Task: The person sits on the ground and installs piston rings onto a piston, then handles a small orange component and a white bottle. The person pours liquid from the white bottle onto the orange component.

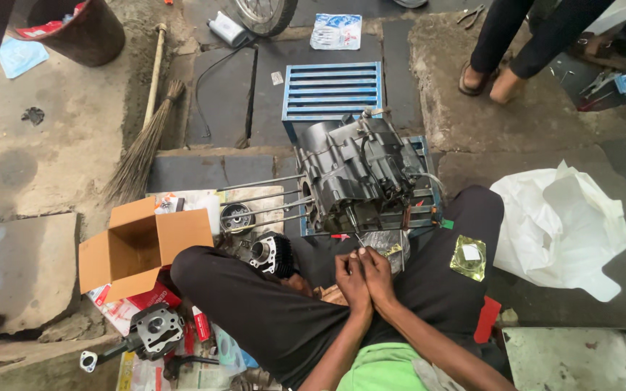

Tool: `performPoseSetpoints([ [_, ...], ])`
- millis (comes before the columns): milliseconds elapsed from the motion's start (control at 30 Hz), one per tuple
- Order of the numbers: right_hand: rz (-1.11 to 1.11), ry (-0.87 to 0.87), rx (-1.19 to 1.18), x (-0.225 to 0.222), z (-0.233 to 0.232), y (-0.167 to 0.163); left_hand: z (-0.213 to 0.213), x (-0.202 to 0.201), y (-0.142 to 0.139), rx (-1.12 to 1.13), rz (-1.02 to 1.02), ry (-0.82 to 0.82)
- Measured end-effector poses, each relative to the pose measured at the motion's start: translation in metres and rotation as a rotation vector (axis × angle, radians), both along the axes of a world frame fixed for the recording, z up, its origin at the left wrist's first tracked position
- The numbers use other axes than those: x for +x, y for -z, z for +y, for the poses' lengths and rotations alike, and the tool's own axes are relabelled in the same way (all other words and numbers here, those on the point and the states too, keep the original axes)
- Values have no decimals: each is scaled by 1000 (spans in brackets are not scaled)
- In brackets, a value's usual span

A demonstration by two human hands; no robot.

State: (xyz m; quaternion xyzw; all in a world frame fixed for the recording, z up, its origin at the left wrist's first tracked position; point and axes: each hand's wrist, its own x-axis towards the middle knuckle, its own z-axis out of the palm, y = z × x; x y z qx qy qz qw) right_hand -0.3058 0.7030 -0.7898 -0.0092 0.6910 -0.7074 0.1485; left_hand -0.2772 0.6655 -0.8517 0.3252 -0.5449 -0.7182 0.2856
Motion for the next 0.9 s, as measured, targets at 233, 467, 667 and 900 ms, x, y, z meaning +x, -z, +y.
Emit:
performPoseSetpoints([
  [233, -225, 43, -147, -29, -2, -2, -31, -10, -42, -196, 9, 283],
  [467, -700, -97, -516, -18, 22, -46, -75, 22, -137, -482, 99, 669],
  [667, -464, -265, -570, -19, 30, -155, -98, 8, -208, -606, 241, 709],
  [900, 935, -223, 363, -56, 35, -269, -132, -41, -273, -175, 348, 871],
])
